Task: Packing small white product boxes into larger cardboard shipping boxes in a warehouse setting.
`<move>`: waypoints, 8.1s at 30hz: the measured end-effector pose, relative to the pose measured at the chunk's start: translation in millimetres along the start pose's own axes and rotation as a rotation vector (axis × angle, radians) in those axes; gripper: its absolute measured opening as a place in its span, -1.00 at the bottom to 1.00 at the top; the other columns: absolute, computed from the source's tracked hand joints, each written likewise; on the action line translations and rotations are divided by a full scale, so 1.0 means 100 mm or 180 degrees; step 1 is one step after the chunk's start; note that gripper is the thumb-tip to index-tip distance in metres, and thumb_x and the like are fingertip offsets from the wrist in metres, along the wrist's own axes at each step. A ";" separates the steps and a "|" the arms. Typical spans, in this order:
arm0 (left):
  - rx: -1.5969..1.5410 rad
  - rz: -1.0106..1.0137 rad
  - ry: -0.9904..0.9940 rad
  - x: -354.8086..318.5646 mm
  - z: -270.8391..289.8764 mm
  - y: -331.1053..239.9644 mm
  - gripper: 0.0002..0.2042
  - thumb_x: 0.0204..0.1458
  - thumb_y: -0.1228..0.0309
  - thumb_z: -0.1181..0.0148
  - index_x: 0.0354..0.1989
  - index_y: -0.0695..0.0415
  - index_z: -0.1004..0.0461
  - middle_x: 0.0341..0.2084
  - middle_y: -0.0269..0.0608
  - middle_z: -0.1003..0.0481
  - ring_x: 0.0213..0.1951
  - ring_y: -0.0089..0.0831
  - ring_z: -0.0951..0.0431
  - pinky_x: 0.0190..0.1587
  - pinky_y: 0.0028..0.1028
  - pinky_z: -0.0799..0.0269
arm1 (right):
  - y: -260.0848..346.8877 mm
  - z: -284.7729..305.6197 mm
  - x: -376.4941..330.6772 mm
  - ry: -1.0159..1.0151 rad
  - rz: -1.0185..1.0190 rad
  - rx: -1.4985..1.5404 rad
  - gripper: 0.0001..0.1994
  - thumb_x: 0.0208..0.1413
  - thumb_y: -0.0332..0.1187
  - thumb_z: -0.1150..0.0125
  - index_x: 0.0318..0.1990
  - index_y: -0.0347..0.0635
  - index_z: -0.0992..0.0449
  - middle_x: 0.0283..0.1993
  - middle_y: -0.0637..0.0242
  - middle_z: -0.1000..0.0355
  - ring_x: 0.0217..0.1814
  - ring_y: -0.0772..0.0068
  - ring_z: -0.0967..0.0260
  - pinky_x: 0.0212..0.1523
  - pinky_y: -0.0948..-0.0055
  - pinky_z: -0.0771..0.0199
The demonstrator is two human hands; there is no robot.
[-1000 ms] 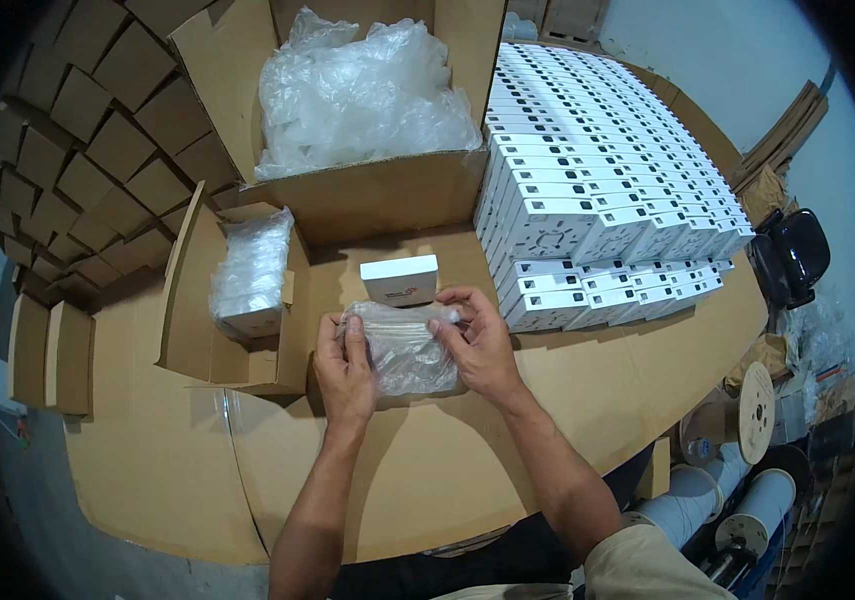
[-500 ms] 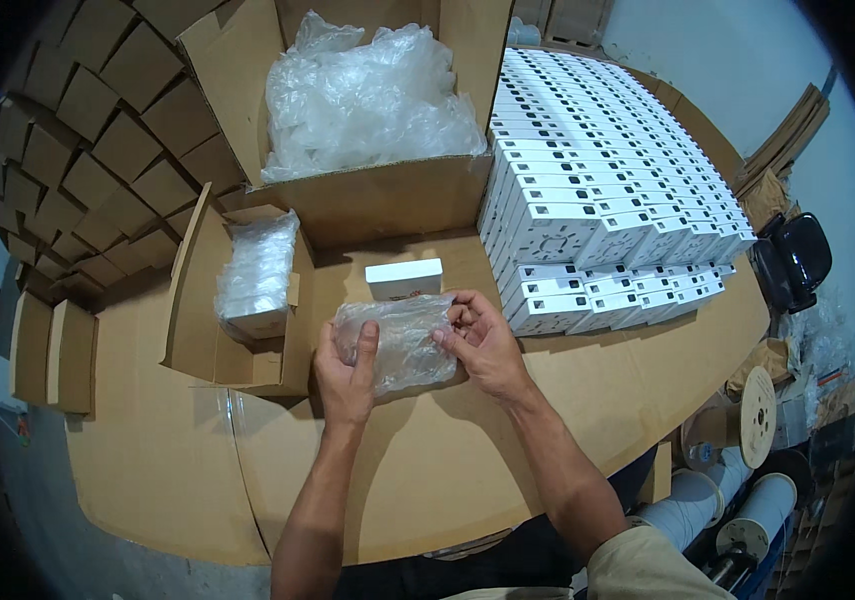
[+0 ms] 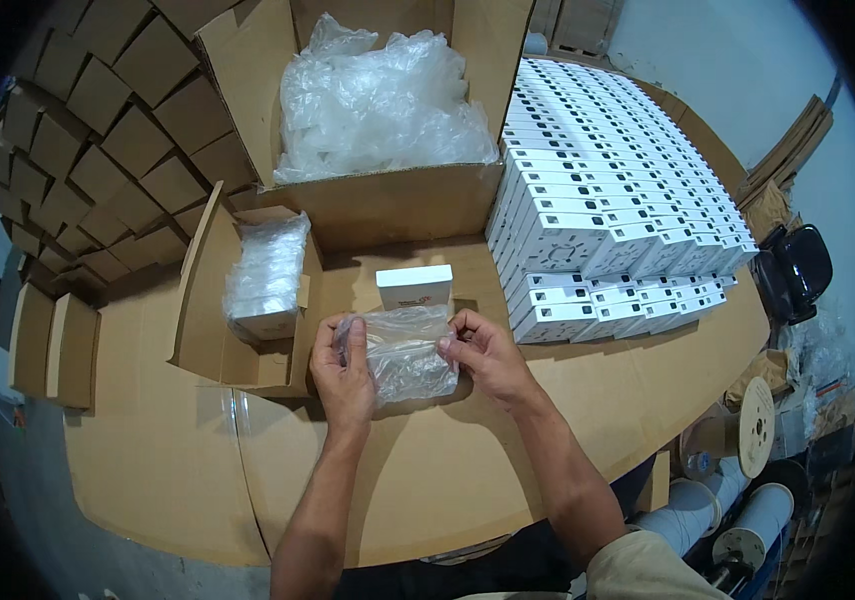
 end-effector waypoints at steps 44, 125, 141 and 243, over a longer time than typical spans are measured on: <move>-0.0454 0.1049 0.1377 -0.14 -0.30 0.22 -0.62 0.05 0.57 -0.40 0.03 0.24 -0.45 -0.18 -0.26 -0.59 -0.15 -0.58 -0.57 -0.06 -0.55 -0.51 | 0.32 0.03 -0.07 -0.0645 0.0657 0.0372 -0.75 0.20 -0.59 -0.27 -0.02 -0.25 -0.40 -0.19 0.42 -0.44 -0.10 0.63 -0.40 -0.02 0.58 -0.42; 0.0367 -0.0357 0.0473 -0.11 -0.06 -0.13 -0.80 0.30 0.33 -0.18 -0.21 0.26 -0.55 -0.51 -0.44 -0.51 -0.49 -0.70 -0.41 -0.46 -0.58 -0.34 | 0.66 -0.10 -0.32 -0.1788 0.1934 -0.1070 -0.80 0.26 -0.34 -0.25 -0.08 -0.28 -0.55 -0.20 0.19 -0.50 -0.21 0.48 -0.42 -0.20 0.44 -0.45; 0.0820 -0.0569 0.0779 -0.18 -0.19 -0.23 -0.60 -0.03 0.36 -0.51 -0.06 0.22 -0.52 -0.33 -0.19 -0.63 -0.31 -0.54 -0.62 -0.26 -0.48 -0.55 | 0.85 -0.31 -0.37 -0.1385 0.2447 -0.2185 -0.84 0.00 -0.56 -0.38 -0.24 -0.20 -0.60 0.14 0.18 -0.45 0.15 0.10 -0.38 0.11 0.20 -0.43; 0.1422 0.0235 0.1045 -0.02 -0.11 0.05 -0.24 -0.43 0.23 -0.73 0.00 0.29 -0.50 -0.13 -0.07 -0.61 -0.08 -0.32 -0.62 0.01 -0.30 -0.55 | 0.49 0.09 0.35 -0.0728 0.1413 -0.1297 -0.61 0.21 -0.66 -0.16 0.19 -0.25 -0.42 0.10 0.29 -0.44 0.01 0.56 -0.44 0.02 0.53 -0.52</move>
Point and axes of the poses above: each hand's wrist, its own x-axis towards the middle knuckle, its own z-axis out of the back of the hand, y = z × x, the point moved 9 cm from there along x, towards the middle knuckle
